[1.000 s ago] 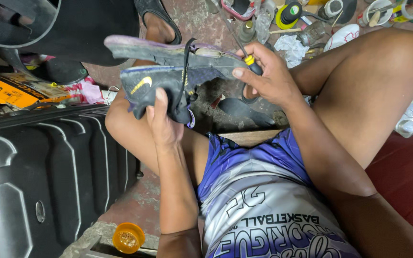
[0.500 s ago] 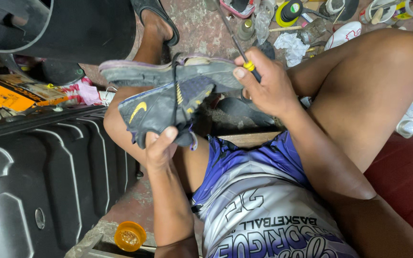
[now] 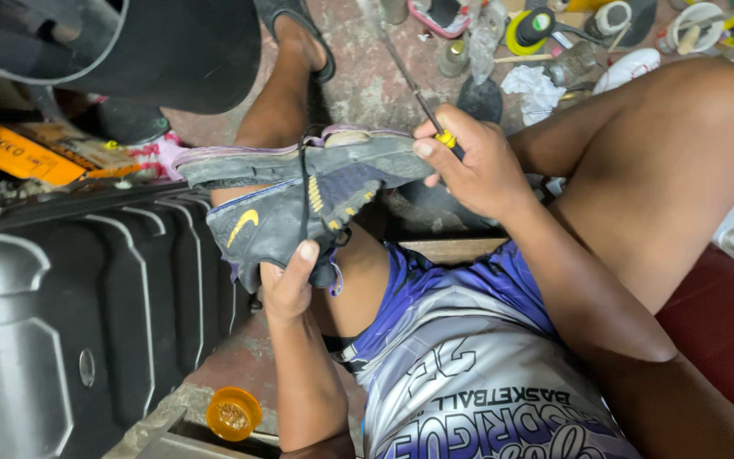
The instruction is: The person uses a screwdriver to pry and separate the sole from the upper of a blue and black sneaker. They repeatedly insert the tool into the seam, twist to loosen the bond, and pull the parts apart by hand, focusing on the heel and side areas.
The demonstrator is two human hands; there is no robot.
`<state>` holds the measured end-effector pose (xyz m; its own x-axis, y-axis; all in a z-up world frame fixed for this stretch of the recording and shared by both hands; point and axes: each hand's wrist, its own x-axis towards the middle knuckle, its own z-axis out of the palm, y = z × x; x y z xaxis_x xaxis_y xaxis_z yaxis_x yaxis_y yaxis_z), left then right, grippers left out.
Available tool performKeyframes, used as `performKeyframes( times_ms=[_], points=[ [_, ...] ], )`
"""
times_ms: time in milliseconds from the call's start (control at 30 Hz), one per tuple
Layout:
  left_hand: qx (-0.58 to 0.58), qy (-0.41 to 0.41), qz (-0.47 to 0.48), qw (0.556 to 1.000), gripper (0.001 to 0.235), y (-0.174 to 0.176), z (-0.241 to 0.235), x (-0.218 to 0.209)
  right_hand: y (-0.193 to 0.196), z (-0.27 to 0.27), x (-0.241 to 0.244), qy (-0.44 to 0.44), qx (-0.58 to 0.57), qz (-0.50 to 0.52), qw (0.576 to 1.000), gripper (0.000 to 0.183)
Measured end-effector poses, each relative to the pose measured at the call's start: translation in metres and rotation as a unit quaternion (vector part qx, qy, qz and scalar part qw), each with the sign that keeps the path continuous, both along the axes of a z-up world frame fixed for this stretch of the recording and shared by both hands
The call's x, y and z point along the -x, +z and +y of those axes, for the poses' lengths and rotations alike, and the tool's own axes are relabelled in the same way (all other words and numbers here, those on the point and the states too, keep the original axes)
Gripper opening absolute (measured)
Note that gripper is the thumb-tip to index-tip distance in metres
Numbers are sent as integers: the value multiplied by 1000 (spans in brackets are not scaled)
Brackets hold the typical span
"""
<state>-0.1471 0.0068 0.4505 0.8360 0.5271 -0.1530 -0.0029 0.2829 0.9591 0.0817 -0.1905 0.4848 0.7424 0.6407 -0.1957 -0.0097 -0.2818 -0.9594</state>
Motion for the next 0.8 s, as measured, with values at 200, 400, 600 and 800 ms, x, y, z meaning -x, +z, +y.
performKeyframes(
  times_ms=[200,400,600,800],
  points=[
    [-137,-46,102,984,31,45,-10,-8,11,-2,2,5,-12,-304,952,23],
    [-493,-111,117,855,22,62,-28,-22,23,8,15,29,-74,-299,951,41],
    [-539,-192,53,819,21,66,-52,-40,15,10,17,53,-46,-230,971,53],
    [-549,-214,32,807,23,56,-58,-41,-6,-2,10,9,69,-179,981,35]
  ],
)
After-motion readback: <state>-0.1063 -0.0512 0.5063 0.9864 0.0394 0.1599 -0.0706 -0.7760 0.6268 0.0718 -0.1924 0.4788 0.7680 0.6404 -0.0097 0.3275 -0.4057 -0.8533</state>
